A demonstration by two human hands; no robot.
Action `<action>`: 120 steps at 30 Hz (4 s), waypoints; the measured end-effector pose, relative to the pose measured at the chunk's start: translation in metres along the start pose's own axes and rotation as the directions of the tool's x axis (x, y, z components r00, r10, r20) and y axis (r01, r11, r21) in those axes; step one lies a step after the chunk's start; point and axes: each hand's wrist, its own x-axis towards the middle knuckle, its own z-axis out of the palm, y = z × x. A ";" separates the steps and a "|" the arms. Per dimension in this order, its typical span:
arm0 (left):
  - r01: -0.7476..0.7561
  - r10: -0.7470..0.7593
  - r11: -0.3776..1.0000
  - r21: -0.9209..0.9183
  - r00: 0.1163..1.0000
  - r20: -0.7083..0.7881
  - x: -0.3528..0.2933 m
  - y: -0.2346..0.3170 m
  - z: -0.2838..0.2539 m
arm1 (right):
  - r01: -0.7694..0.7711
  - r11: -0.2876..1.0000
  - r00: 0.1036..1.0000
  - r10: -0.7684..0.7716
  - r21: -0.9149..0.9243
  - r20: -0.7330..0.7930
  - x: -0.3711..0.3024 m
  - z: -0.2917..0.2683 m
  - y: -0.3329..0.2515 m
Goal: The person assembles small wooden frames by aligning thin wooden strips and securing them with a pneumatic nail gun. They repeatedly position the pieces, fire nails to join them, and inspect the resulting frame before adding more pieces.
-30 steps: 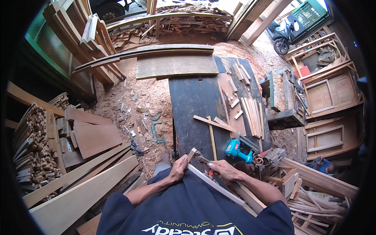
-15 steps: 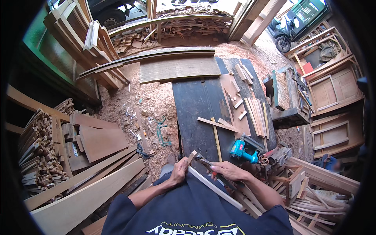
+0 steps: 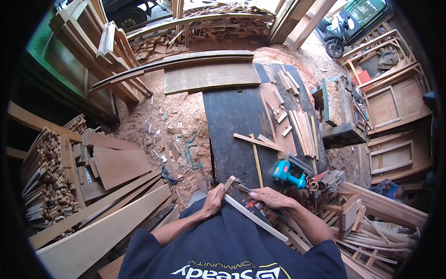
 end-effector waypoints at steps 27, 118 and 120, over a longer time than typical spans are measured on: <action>0.093 -0.085 0.677 -0.730 0.995 0.047 0.002 0.036 0.020 | 0.264 0.907 0.964 -0.260 0.327 -0.057 0.017 0.018 0.006; 0.738 -0.737 0.633 -0.234 0.667 0.107 0.039 -0.150 0.018 | -0.134 0.967 0.917 0.203 0.215 -0.343 0.036 0.045 0.112; 0.734 -0.740 0.642 -0.222 0.669 0.071 0.036 -0.143 0.020 | -0.050 0.957 0.934 0.147 0.287 -0.326 0.036 0.042 0.108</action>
